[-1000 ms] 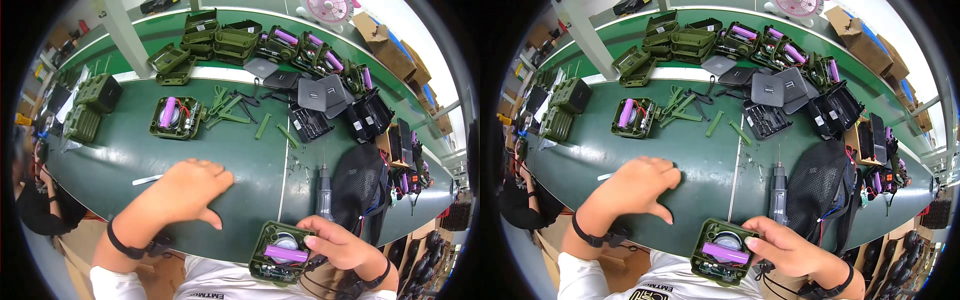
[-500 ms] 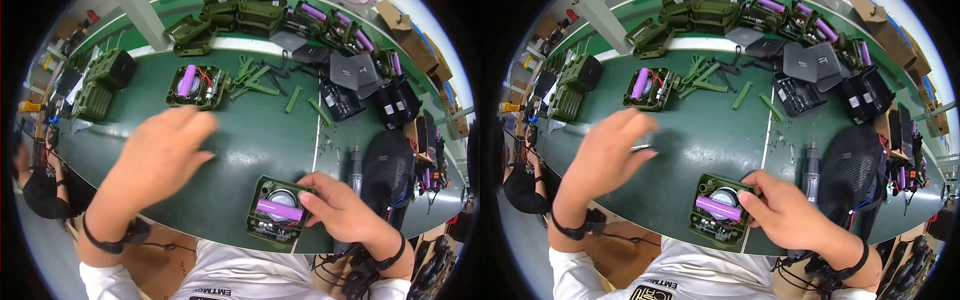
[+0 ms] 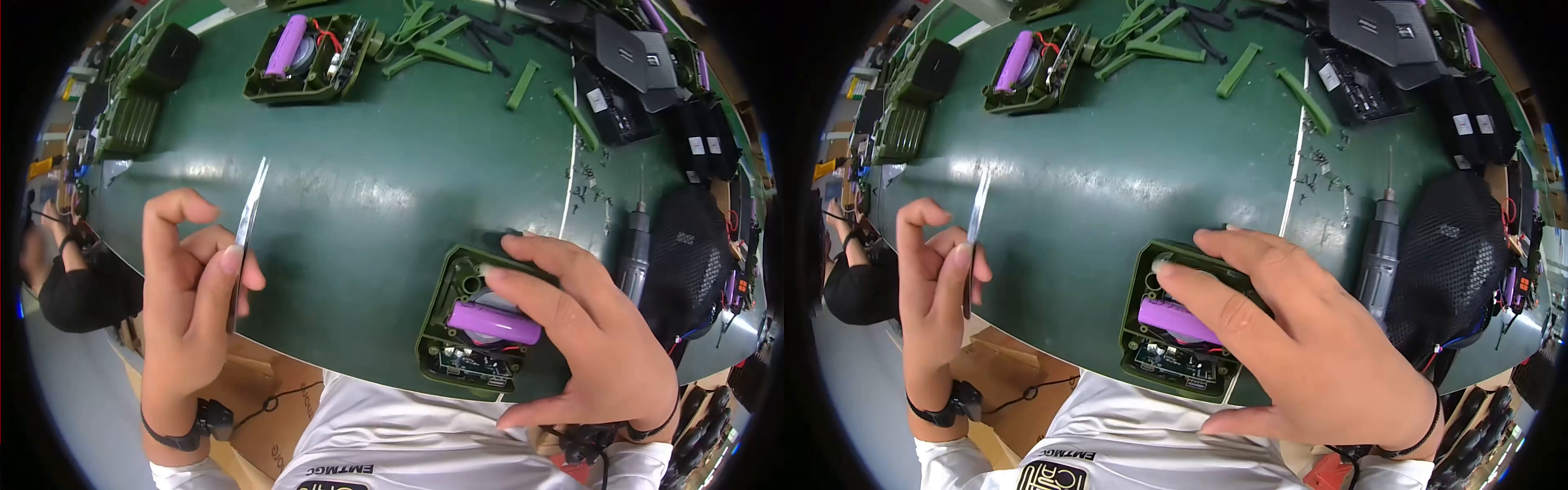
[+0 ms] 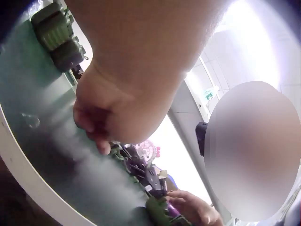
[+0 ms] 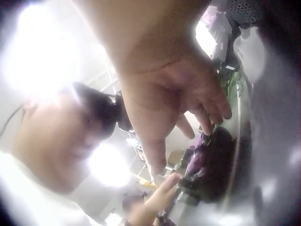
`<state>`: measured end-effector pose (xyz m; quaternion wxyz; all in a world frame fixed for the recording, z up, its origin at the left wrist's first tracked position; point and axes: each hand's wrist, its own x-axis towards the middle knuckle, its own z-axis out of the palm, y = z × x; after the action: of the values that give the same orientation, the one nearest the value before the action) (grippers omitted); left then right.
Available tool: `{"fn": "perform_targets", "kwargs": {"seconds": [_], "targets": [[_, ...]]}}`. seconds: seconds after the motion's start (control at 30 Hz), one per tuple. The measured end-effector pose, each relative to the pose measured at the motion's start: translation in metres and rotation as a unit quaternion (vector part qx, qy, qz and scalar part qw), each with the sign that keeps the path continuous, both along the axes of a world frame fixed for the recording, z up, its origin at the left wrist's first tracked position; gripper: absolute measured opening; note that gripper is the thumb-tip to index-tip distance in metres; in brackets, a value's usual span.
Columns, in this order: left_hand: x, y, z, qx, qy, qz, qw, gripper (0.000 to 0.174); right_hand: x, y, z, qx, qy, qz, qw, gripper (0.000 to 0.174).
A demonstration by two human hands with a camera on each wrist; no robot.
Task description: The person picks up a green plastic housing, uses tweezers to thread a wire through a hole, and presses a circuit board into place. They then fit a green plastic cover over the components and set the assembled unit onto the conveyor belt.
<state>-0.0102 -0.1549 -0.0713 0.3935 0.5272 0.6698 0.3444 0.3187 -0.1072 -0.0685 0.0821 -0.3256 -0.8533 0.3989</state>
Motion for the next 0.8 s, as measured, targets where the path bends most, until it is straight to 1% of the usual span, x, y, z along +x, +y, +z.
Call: {"fn": "perform_targets", "kwargs": {"seconds": [0.03, 0.07, 0.13, 0.17, 0.2, 0.23, 0.27, 0.3, 0.33, 0.37, 0.4, 0.43, 0.5, 0.53, 0.57, 0.6, 0.67, 0.7, 0.77, 0.8], "targets": [[-0.003, -0.002, 0.006, -0.016, -0.080, -0.027, 0.996, 0.010, -0.001, -0.002, -0.003, 0.011, -0.010, -0.012, 1.000, 0.103], [-0.002, -0.005, 0.004, -0.020, -0.078, -0.025, 0.996, 0.010, 0.000, -0.002, -0.007, 0.006, -0.008, -0.011, 1.000, 0.103], [0.003, -0.009, 0.001, 0.004, -0.227, -0.054, 0.972, 0.013, 0.004, 0.000, -0.016, 0.053, -0.011, -0.021, 0.998, 0.103], [-0.002, -0.012, 0.000, 0.004, -0.235, -0.071, 0.969, 0.024, 0.006, 0.003, -0.019, 0.070, 0.006, -0.016, 0.997, 0.099], [-0.003, -0.014, -0.003, -0.001, -0.235, -0.073, 0.969, 0.024, 0.007, 0.003, -0.021, 0.066, 0.007, -0.020, 0.998, 0.099], [-0.004, -0.015, -0.008, 0.119, -0.145, -0.066, 0.980, 0.031, 0.009, 0.003, -0.022, 0.076, 0.005, -0.015, 0.997, 0.097], [-0.006, -0.015, -0.014, 0.239, -0.053, -0.059, 0.968, 0.038, 0.011, 0.003, -0.023, 0.088, 0.003, -0.010, 0.996, 0.095], [-0.011, -0.013, -0.022, 0.331, -0.037, -0.035, 0.942, 0.052, 0.012, 0.005, -0.024, 0.085, 0.003, -0.015, 0.996, 0.095], [-0.031, -0.011, -0.015, 0.316, -0.136, -0.010, 0.939, 0.045, 0.014, 0.006, -0.026, 0.091, 0.005, -0.008, 0.996, 0.094], [-0.042, -0.008, -0.008, 0.317, -0.269, -0.063, 0.907, 0.036, 0.015, 0.007, -0.028, 0.097, 0.006, -0.001, 0.995, 0.093], [-0.043, 0.000, -0.002, 0.309, -0.397, -0.113, 0.857, 0.027, 0.017, 0.008, -0.031, 0.093, 0.005, -0.007, 0.996, 0.093], [-0.039, 0.000, -0.002, 0.304, -0.400, -0.117, 0.857, 0.027, 0.018, 0.009, -0.033, 0.089, 0.017, -0.001, 0.996, 0.093], [-0.030, -0.004, -0.001, 0.250, -0.348, -0.081, 0.900, 0.012, 0.020, 0.010, -0.036, 0.085, 0.029, 0.001, 0.996, 0.092], [-0.024, -0.005, -0.014, 0.246, -0.350, -0.085, 0.900, 0.012, 0.021, 0.011, -0.036, 0.080, 0.035, 0.003, 0.996, 0.093], [-0.016, -0.010, -0.038, 0.278, -0.171, -0.086, 0.941, 0.012, 0.021, 0.010, -0.037, 0.076, 0.041, 0.004, 0.996, 0.094], [-0.008, -0.014, -0.055, 0.301, 0.013, -0.084, 0.950, 0.013, 0.022, 0.010, -0.037, 0.074, 0.041, 0.000, 0.996, 0.094], [0.010, -0.017, -0.067, 0.246, 0.103, -0.116, 0.957, 0.015, 0.022, 0.011, -0.040, 0.074, 0.057, 0.011, 0.996, 0.094], [0.011, -0.018, -0.070, 0.241, 0.106, -0.110, 0.958, 0.012, 0.025, 0.013, -0.045, 0.070, 0.056, 0.011, 0.996, 0.094], [0.016, -0.018, -0.065, 0.222, 0.121, -0.115, 0.961, 0.011, 0.033, 0.016, -0.055, 0.153, 0.041, 0.050, 0.986, 0.088], [0.017, -0.018, -0.063, 0.211, 0.136, -0.117, 0.961, 0.013, 0.029, 0.016, -0.052, 0.150, 0.040, 0.051, 0.987, 0.088]]}}
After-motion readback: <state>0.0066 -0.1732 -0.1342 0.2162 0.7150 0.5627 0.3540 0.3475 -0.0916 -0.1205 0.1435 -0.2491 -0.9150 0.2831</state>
